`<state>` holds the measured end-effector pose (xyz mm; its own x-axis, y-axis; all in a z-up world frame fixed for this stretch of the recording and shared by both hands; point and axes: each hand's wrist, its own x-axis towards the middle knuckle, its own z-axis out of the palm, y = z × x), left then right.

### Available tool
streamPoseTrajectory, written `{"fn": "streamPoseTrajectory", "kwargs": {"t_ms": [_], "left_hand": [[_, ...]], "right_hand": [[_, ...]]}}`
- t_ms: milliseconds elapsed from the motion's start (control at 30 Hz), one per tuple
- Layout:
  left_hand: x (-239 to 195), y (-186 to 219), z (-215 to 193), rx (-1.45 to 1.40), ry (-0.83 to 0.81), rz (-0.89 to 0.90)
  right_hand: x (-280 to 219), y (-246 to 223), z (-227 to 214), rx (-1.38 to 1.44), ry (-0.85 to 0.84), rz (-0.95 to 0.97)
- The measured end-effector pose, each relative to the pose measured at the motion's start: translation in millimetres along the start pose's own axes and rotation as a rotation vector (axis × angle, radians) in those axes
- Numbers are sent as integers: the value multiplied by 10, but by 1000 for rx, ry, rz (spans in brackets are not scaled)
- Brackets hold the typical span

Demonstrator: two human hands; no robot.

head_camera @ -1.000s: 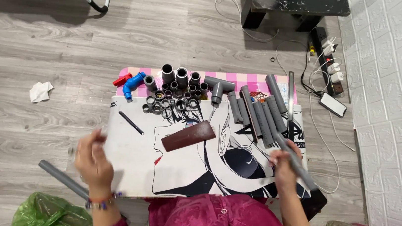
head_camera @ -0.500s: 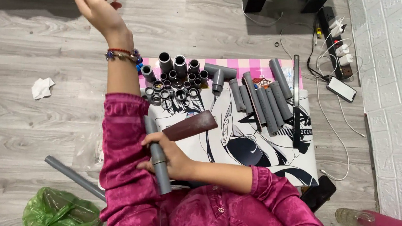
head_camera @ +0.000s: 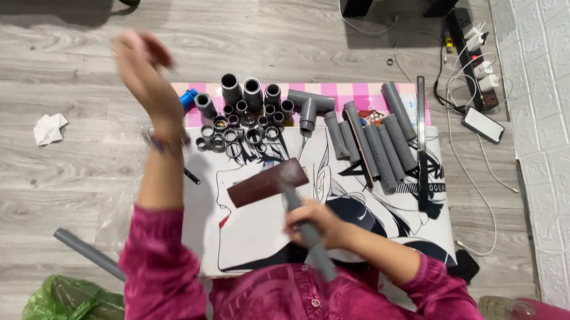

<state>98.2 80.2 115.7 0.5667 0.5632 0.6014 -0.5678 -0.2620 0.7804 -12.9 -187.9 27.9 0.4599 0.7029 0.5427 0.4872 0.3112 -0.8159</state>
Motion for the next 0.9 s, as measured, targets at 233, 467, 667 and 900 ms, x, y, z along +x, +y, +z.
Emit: {"fn": "streamPoseTrajectory", "kwargs": {"t_ms": [233,467,667,900], "left_hand": [[-1399,86,125,-56,-693,-628],[-1786,-168,269,21,-874,-526],[-1802,-101,191,184,-827,-512],[-1722,158,174,299,-843,-41]], "right_hand": [[-95,388,-590,25,369,33],[-244,618,-596,97,447,65],[-151,587,-538,77,452,182],[-50,506,-475,71,438,57]]}}
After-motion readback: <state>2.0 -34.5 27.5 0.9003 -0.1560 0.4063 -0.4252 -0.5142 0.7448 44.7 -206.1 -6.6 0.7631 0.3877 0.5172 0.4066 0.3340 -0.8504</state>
